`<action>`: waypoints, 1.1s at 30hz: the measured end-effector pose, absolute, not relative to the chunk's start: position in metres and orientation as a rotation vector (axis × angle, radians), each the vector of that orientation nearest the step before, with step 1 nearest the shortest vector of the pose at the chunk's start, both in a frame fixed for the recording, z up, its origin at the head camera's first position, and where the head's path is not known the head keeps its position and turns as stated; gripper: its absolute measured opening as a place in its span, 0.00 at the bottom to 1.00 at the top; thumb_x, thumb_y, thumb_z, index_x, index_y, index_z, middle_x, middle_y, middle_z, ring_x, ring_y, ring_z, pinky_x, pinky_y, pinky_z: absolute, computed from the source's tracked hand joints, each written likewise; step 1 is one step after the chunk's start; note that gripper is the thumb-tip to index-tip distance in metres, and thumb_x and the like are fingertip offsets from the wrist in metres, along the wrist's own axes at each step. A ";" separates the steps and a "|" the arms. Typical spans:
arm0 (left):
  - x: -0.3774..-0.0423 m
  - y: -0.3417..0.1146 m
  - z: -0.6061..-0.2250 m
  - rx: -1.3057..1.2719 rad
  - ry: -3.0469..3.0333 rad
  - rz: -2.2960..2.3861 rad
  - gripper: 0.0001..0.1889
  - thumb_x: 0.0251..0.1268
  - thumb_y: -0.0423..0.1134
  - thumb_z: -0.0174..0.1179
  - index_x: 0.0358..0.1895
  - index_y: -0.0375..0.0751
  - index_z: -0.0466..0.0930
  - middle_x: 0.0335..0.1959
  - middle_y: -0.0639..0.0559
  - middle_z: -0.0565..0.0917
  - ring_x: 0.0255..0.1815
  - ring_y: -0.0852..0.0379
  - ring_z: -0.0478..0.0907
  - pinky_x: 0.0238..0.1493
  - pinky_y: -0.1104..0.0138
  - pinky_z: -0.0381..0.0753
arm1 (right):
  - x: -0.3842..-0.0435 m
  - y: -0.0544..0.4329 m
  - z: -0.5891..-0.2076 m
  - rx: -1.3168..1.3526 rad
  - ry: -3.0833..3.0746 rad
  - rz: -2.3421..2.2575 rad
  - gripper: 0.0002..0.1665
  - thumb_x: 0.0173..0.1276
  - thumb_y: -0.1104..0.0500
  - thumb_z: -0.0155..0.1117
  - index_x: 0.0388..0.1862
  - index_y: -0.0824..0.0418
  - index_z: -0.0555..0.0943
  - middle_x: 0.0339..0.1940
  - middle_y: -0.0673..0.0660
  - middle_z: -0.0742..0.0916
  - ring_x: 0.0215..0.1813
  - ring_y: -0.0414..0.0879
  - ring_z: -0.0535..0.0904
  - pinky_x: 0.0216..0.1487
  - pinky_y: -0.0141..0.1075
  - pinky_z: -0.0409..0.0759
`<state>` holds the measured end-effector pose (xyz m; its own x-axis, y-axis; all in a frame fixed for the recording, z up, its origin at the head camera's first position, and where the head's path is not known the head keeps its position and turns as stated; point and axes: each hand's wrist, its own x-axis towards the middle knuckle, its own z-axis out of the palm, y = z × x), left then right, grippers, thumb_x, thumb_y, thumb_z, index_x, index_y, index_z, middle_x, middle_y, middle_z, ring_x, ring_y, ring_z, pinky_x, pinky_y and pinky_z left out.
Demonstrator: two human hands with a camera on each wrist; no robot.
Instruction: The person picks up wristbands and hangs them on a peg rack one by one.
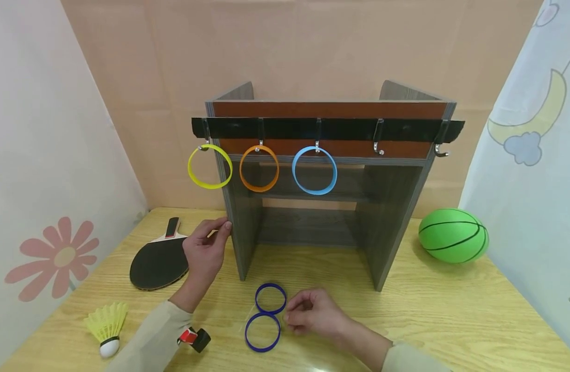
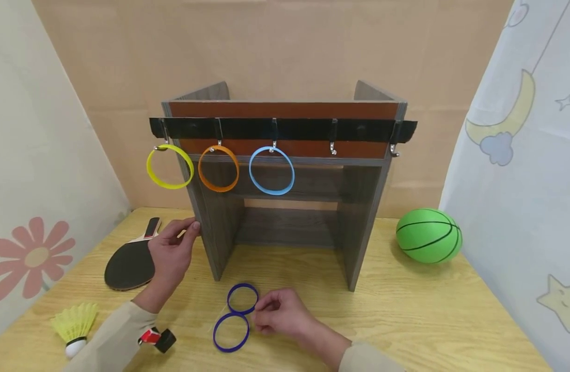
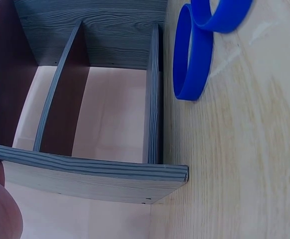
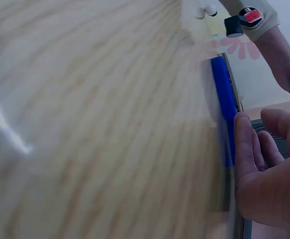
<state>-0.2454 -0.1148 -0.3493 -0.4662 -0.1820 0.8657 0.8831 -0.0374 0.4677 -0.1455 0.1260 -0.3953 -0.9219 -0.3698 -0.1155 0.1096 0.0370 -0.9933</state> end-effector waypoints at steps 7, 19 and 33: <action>-0.249 -0.114 -0.350 -0.799 -1.391 -1.635 0.05 0.56 0.17 0.60 0.36 0.16 0.80 0.29 0.32 0.80 0.32 0.59 0.80 0.39 0.70 0.82 | -0.144 0.122 -0.400 -0.249 2.021 -1.892 0.09 0.56 0.70 0.68 0.35 0.73 0.79 0.25 0.60 0.83 0.28 0.51 0.83 0.32 0.41 0.84; -0.243 -0.115 -0.348 -0.741 -1.452 -1.618 0.07 0.53 0.13 0.58 0.36 0.16 0.79 0.28 0.32 0.79 0.31 0.60 0.80 0.39 0.70 0.82 | -0.144 0.111 -0.398 -0.306 2.185 -1.727 0.06 0.52 0.68 0.72 0.28 0.69 0.83 0.20 0.58 0.84 0.24 0.50 0.83 0.26 0.38 0.84; -0.233 -0.112 -0.336 -0.760 -1.450 -1.618 0.05 0.54 0.12 0.56 0.35 0.13 0.78 0.26 0.29 0.78 0.30 0.59 0.80 0.38 0.72 0.82 | -0.143 0.102 -0.394 -0.401 2.411 -1.589 0.08 0.51 0.64 0.75 0.18 0.62 0.83 0.12 0.53 0.82 0.15 0.47 0.80 0.17 0.35 0.80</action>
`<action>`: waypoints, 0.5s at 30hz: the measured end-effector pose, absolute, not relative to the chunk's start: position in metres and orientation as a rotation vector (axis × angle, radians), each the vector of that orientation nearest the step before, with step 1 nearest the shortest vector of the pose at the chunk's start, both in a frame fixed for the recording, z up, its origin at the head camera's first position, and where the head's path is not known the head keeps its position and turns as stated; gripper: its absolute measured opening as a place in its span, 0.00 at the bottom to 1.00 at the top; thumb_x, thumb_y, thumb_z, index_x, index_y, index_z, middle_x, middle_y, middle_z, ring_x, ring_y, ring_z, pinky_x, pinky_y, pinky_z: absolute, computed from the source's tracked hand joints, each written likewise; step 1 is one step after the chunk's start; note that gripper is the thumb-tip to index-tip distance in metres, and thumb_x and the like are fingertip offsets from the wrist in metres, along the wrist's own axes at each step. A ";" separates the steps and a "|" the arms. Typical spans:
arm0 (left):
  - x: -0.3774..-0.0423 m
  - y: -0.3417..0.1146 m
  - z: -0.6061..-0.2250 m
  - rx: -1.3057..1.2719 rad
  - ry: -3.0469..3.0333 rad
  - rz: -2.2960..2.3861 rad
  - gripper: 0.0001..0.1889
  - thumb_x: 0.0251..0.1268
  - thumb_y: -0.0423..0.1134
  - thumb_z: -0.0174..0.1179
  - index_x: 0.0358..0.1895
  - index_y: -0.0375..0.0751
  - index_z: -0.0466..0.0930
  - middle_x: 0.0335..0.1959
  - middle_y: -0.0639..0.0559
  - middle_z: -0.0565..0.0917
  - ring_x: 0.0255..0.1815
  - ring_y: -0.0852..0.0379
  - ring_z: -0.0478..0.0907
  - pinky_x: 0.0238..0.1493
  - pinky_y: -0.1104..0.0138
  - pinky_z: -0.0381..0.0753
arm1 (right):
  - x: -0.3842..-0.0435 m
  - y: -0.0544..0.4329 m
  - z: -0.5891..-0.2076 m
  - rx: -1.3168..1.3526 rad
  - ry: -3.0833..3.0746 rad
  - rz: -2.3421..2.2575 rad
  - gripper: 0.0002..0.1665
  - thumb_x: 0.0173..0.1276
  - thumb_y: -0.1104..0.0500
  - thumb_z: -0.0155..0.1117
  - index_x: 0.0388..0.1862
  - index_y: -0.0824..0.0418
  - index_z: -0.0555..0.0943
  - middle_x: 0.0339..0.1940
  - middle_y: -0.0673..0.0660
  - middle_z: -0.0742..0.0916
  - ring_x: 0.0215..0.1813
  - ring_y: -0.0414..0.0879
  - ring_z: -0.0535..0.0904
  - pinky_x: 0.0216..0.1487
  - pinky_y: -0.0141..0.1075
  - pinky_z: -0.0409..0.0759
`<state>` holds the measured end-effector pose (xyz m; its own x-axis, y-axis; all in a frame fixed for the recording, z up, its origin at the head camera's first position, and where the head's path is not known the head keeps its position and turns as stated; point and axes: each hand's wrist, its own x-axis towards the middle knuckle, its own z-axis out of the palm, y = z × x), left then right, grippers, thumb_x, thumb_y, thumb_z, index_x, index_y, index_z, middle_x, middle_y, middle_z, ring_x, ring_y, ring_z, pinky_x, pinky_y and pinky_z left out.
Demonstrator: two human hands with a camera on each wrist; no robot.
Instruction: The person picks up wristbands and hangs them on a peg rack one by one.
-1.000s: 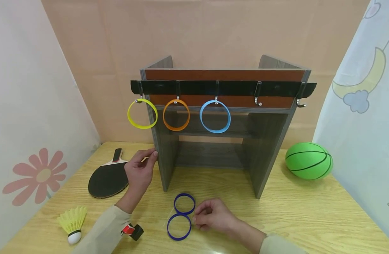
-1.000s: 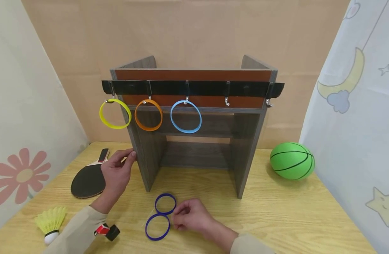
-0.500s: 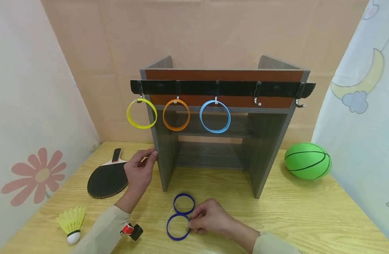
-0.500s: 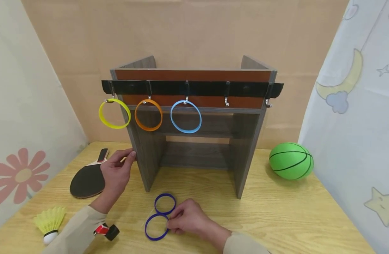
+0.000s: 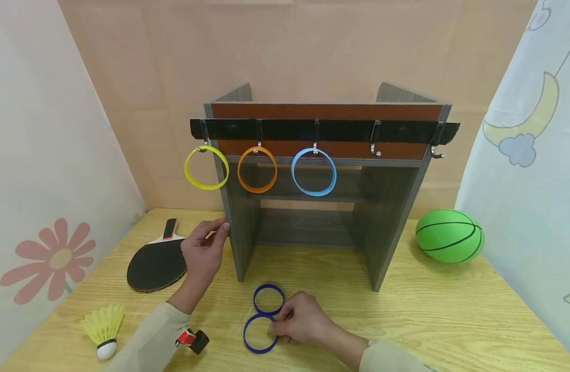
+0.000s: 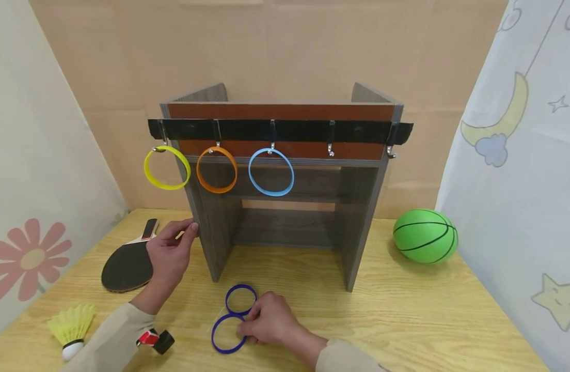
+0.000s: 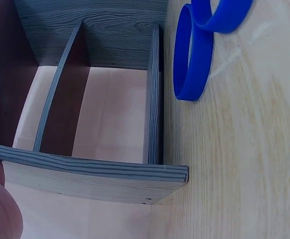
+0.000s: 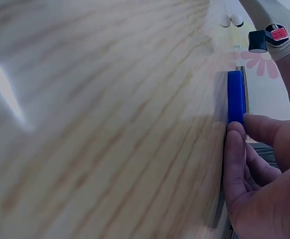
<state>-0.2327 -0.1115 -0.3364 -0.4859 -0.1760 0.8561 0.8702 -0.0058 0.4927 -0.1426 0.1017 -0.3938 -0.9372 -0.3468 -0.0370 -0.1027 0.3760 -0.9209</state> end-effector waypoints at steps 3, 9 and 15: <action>-0.228 -0.110 -0.332 -0.752 -1.466 -1.614 0.05 0.54 0.11 0.56 0.34 0.13 0.77 0.26 0.29 0.78 0.30 0.59 0.80 0.38 0.72 0.82 | -0.142 0.101 -0.393 -0.393 2.406 -1.591 0.07 0.50 0.65 0.74 0.18 0.62 0.83 0.12 0.53 0.83 0.15 0.47 0.80 0.18 0.35 0.80; -0.225 -0.109 -0.331 -0.740 -1.472 -1.605 0.05 0.54 0.13 0.57 0.35 0.15 0.78 0.27 0.32 0.79 0.30 0.60 0.80 0.38 0.72 0.82 | -0.141 0.103 -0.393 -0.383 2.382 -1.619 0.08 0.49 0.68 0.74 0.19 0.64 0.81 0.13 0.54 0.82 0.16 0.46 0.80 0.18 0.34 0.81; -0.237 -0.112 -0.341 -0.773 -1.444 -1.602 0.06 0.54 0.11 0.55 0.35 0.15 0.78 0.27 0.32 0.79 0.31 0.60 0.80 0.38 0.72 0.82 | -0.138 0.104 -0.392 -0.348 2.358 -1.632 0.08 0.49 0.69 0.72 0.20 0.64 0.80 0.13 0.54 0.81 0.17 0.44 0.78 0.18 0.35 0.80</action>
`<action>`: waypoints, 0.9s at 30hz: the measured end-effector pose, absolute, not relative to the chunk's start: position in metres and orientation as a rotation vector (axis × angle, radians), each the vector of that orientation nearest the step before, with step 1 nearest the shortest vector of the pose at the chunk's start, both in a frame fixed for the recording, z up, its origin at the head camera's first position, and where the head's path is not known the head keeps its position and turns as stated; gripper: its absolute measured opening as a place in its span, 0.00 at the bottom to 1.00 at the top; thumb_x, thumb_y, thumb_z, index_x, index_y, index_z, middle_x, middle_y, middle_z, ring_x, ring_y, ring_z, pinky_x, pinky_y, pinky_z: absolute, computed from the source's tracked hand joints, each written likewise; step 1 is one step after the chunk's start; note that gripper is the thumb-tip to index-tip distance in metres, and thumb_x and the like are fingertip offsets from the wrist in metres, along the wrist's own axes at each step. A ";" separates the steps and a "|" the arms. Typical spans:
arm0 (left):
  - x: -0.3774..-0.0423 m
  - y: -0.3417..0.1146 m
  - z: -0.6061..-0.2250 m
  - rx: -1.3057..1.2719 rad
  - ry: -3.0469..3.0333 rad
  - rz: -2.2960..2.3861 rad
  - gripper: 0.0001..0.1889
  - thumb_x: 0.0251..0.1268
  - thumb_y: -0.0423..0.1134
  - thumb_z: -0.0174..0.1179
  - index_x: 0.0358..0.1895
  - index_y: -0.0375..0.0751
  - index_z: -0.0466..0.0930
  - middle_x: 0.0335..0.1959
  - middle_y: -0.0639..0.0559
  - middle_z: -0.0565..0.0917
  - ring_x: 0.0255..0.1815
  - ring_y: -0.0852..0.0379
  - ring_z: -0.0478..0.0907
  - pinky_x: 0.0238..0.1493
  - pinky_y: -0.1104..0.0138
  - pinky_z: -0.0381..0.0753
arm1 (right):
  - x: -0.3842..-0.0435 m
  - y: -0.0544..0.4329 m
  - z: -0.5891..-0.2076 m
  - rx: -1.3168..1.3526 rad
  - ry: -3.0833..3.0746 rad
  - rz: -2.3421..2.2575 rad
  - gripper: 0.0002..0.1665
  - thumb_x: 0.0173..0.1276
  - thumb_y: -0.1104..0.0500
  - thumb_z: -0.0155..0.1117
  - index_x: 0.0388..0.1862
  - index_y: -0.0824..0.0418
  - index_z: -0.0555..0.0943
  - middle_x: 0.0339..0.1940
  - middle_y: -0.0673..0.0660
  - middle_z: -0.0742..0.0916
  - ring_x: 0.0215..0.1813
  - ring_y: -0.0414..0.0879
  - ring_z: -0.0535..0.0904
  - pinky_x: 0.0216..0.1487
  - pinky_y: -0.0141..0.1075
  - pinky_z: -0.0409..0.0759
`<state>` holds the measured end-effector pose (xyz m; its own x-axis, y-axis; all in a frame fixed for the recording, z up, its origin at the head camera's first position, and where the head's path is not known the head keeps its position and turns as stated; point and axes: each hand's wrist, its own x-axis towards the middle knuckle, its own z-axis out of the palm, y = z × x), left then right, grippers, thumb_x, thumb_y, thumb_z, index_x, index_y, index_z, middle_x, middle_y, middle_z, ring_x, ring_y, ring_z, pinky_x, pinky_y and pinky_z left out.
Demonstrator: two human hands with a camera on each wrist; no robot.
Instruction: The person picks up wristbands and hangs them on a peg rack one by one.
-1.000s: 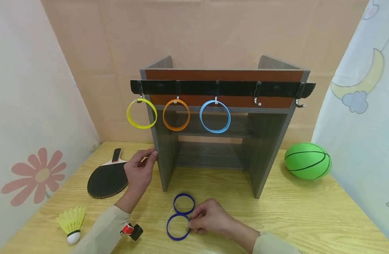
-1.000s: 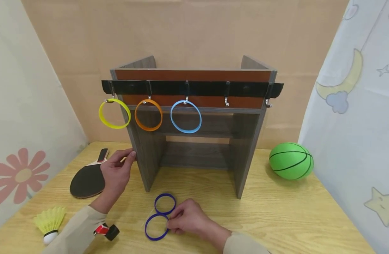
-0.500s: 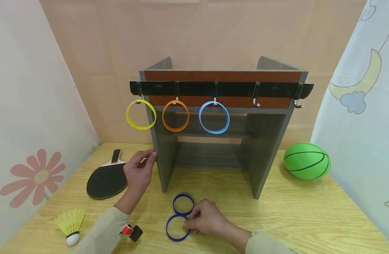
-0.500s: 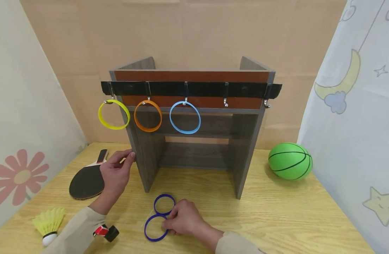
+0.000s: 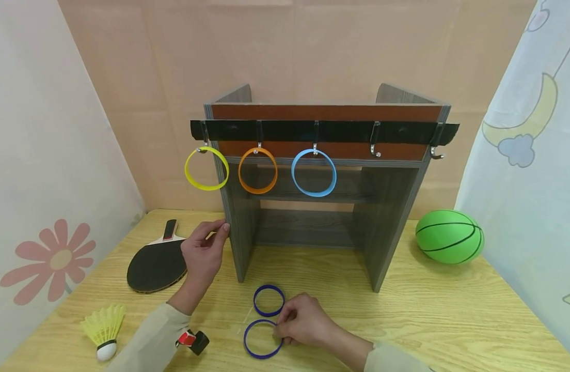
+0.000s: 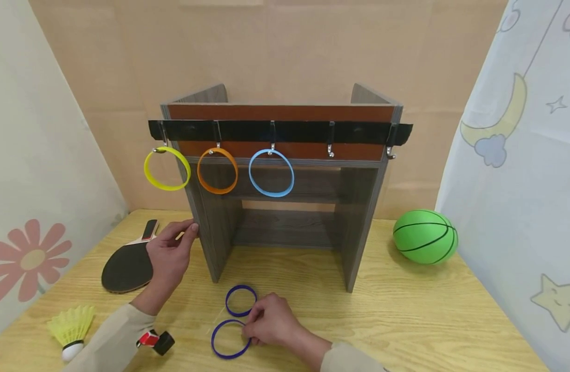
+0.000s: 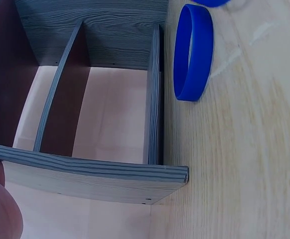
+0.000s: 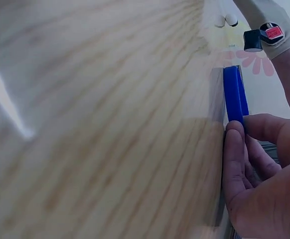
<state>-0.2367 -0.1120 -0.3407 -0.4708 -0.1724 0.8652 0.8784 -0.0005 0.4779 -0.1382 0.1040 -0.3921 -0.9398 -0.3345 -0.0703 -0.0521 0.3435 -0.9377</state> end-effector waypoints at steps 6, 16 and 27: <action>-0.248 -0.115 -0.352 -0.790 -1.414 -1.621 0.05 0.55 0.14 0.57 0.35 0.16 0.79 0.27 0.32 0.79 0.31 0.60 0.81 0.38 0.72 0.82 | -0.136 0.108 -0.390 -0.377 2.338 -1.633 0.08 0.50 0.68 0.72 0.20 0.63 0.80 0.15 0.54 0.81 0.17 0.42 0.77 0.16 0.30 0.76; -0.241 -0.114 -0.346 -0.768 -1.435 -1.620 0.04 0.57 0.16 0.59 0.36 0.17 0.79 0.27 0.33 0.79 0.32 0.60 0.80 0.39 0.72 0.82 | -0.132 0.122 -0.396 -0.408 2.283 -1.671 0.07 0.50 0.66 0.72 0.21 0.63 0.80 0.16 0.53 0.81 0.18 0.42 0.77 0.15 0.28 0.74; -0.245 -0.116 -0.351 -0.754 -1.444 -1.619 0.05 0.56 0.16 0.59 0.36 0.18 0.80 0.28 0.34 0.80 0.32 0.59 0.80 0.39 0.71 0.82 | -0.130 0.142 -0.398 -0.475 2.075 -1.746 0.07 0.52 0.69 0.70 0.24 0.70 0.79 0.19 0.56 0.82 0.20 0.45 0.79 0.20 0.32 0.80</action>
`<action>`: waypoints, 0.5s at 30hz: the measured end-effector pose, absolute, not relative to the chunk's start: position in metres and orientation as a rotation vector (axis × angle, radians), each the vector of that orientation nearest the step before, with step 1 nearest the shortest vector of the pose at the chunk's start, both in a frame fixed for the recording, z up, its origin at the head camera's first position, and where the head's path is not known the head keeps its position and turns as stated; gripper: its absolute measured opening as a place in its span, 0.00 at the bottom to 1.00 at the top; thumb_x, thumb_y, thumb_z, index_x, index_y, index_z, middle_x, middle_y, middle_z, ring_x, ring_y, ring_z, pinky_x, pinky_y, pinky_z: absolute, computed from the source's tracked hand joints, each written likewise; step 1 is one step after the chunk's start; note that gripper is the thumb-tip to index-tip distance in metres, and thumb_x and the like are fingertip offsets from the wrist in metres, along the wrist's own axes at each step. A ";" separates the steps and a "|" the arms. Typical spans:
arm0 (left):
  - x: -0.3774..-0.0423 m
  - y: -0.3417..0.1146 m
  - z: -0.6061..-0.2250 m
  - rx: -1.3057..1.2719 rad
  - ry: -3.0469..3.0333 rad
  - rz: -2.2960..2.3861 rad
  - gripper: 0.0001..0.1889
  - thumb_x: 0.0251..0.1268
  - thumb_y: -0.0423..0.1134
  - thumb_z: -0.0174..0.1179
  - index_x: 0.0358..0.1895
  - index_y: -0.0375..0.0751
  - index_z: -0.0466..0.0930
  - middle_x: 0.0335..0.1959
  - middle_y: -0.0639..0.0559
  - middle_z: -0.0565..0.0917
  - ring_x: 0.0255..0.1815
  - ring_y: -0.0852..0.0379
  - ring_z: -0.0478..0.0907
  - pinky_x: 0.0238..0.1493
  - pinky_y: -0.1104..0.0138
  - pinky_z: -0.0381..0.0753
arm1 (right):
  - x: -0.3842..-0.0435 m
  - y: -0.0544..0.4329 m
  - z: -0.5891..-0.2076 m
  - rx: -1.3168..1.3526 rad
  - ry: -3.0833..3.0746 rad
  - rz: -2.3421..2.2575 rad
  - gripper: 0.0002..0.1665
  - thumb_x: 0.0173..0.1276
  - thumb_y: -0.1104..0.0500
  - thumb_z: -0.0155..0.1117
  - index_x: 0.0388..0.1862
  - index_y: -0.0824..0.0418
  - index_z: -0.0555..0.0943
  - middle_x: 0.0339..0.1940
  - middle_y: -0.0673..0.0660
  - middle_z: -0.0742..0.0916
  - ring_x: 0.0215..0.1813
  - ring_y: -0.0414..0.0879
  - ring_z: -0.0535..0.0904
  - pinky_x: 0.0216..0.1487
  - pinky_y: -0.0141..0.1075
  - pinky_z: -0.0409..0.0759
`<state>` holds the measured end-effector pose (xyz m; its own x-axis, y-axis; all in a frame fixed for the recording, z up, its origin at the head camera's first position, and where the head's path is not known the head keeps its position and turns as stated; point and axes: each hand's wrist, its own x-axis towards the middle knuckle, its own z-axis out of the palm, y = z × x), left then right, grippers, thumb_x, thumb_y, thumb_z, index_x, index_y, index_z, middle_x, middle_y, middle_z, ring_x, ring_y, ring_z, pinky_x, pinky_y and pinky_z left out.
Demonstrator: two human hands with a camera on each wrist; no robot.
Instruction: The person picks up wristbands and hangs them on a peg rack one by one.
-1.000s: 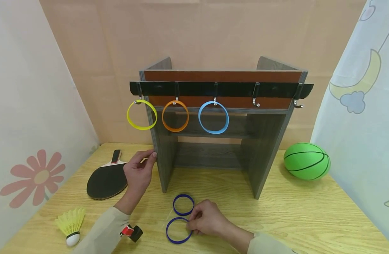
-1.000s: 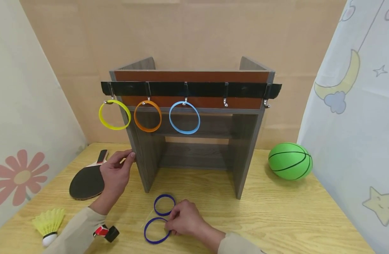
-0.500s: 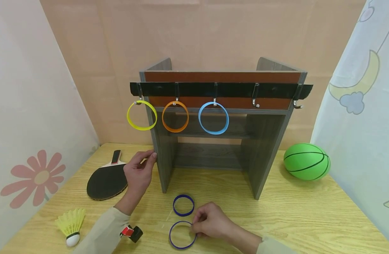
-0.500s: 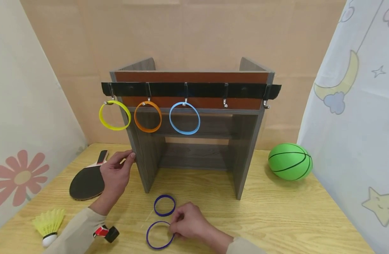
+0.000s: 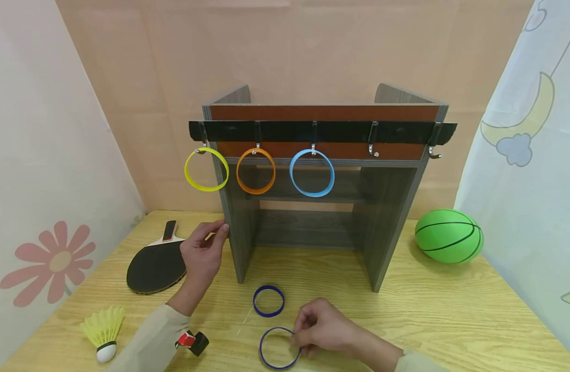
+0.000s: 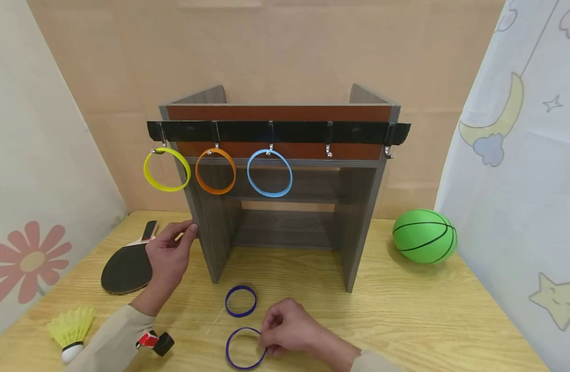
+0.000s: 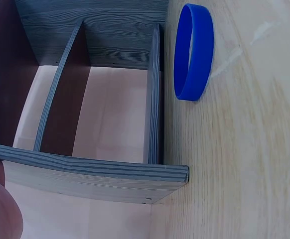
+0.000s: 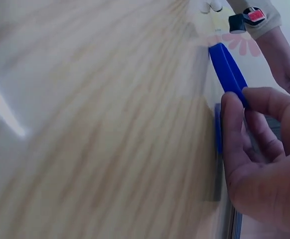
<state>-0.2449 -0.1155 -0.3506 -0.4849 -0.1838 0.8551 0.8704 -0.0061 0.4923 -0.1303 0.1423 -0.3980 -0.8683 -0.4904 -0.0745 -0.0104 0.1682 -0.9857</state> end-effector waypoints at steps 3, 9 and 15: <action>-0.244 -0.116 -0.351 -0.753 -1.450 -1.616 0.05 0.57 0.17 0.59 0.37 0.19 0.80 0.28 0.34 0.80 0.32 0.59 0.80 0.39 0.71 0.82 | -0.130 0.150 -0.395 -0.490 1.992 -1.764 0.08 0.53 0.70 0.69 0.26 0.73 0.78 0.20 0.58 0.83 0.22 0.45 0.80 0.24 0.35 0.82; -0.244 -0.115 -0.350 -0.745 -1.466 -1.609 0.06 0.56 0.16 0.59 0.36 0.19 0.81 0.28 0.33 0.80 0.32 0.59 0.80 0.39 0.70 0.82 | -0.134 0.169 -0.384 -0.495 1.925 -1.763 0.09 0.55 0.69 0.68 0.29 0.76 0.77 0.25 0.58 0.83 0.28 0.49 0.81 0.32 0.43 0.84; -0.245 -0.116 -0.350 -0.773 -1.422 -1.635 0.05 0.57 0.18 0.60 0.36 0.18 0.80 0.28 0.33 0.80 0.32 0.60 0.80 0.39 0.71 0.82 | -0.138 0.190 -0.370 -0.495 1.942 -1.810 0.09 0.57 0.69 0.67 0.30 0.75 0.77 0.28 0.58 0.83 0.32 0.51 0.83 0.36 0.46 0.84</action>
